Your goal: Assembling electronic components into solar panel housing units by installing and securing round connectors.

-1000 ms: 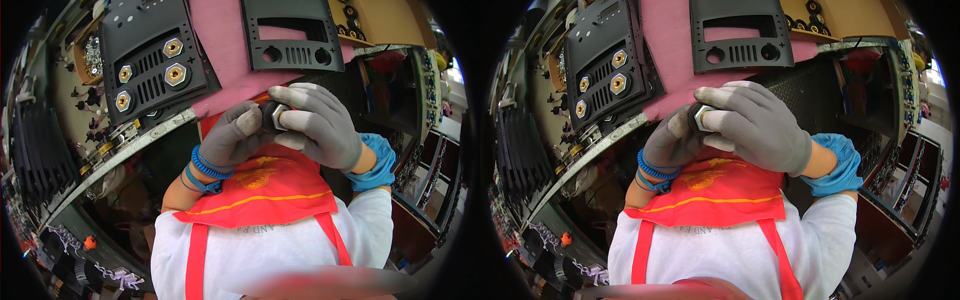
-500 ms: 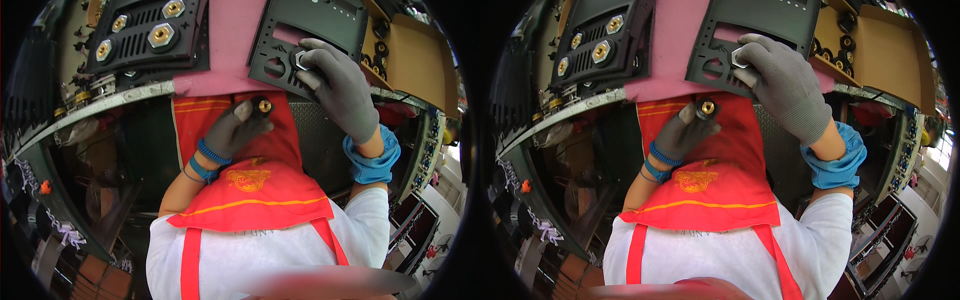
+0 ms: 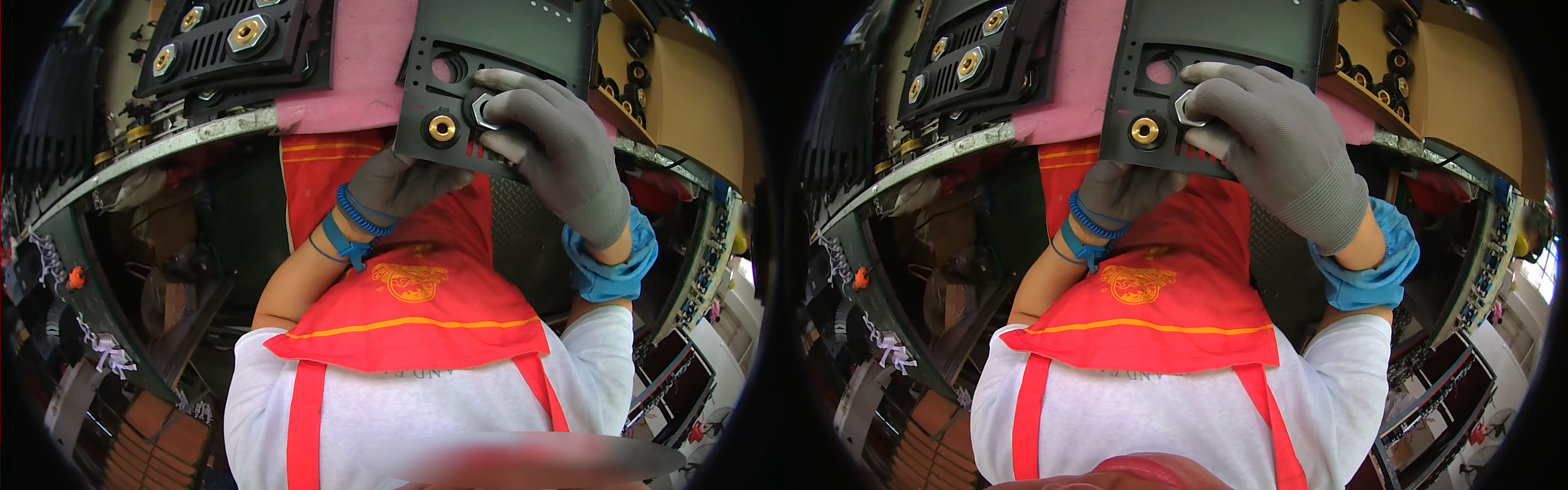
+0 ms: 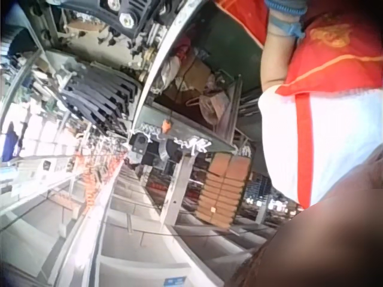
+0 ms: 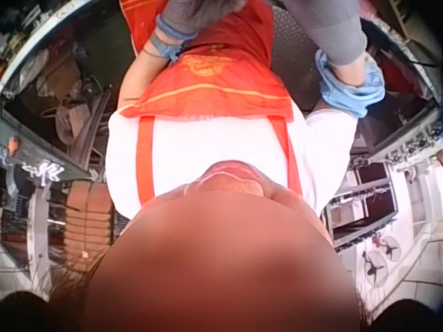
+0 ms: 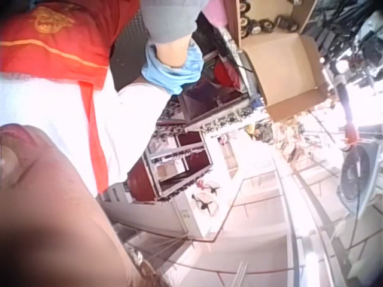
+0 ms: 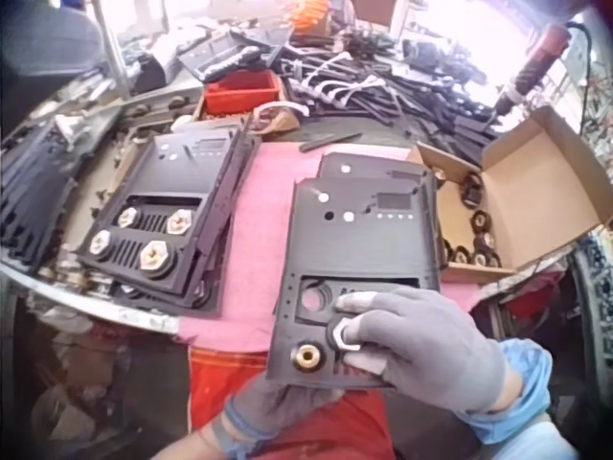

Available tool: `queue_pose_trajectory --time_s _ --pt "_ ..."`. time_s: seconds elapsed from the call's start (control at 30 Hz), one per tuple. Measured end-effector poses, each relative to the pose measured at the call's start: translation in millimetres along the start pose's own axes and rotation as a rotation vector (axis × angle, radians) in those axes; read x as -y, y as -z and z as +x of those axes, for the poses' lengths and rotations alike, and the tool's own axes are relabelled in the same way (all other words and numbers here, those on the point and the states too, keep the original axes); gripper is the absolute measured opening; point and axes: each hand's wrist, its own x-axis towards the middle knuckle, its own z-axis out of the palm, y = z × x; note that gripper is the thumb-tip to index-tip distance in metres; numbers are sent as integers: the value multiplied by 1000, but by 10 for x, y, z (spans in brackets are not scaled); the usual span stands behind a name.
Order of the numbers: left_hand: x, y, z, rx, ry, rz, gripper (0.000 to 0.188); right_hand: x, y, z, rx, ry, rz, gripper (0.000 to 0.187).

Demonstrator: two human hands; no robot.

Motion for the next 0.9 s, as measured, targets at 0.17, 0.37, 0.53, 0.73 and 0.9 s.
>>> queue_pose_trajectory --time_s 0.17,0.37,0.53,0.73,0.9 --pt "-223 -338 -96 17 18 -112 54 -35 0 87 52 23 70 23" --pt "-330 -434 -66 -111 -38 -49 52 -58 -6 141 63 8 263 25" --pt "-392 -328 -93 -27 -74 -108 47 83 -123 367 163 234 82 28" --pt "-350 -355 -110 -50 -85 -96 36 151 38 438 292 301 -71 32" --pt "-395 -415 -97 -51 -79 -67 35 198 -20 459 254 404 -260 27"
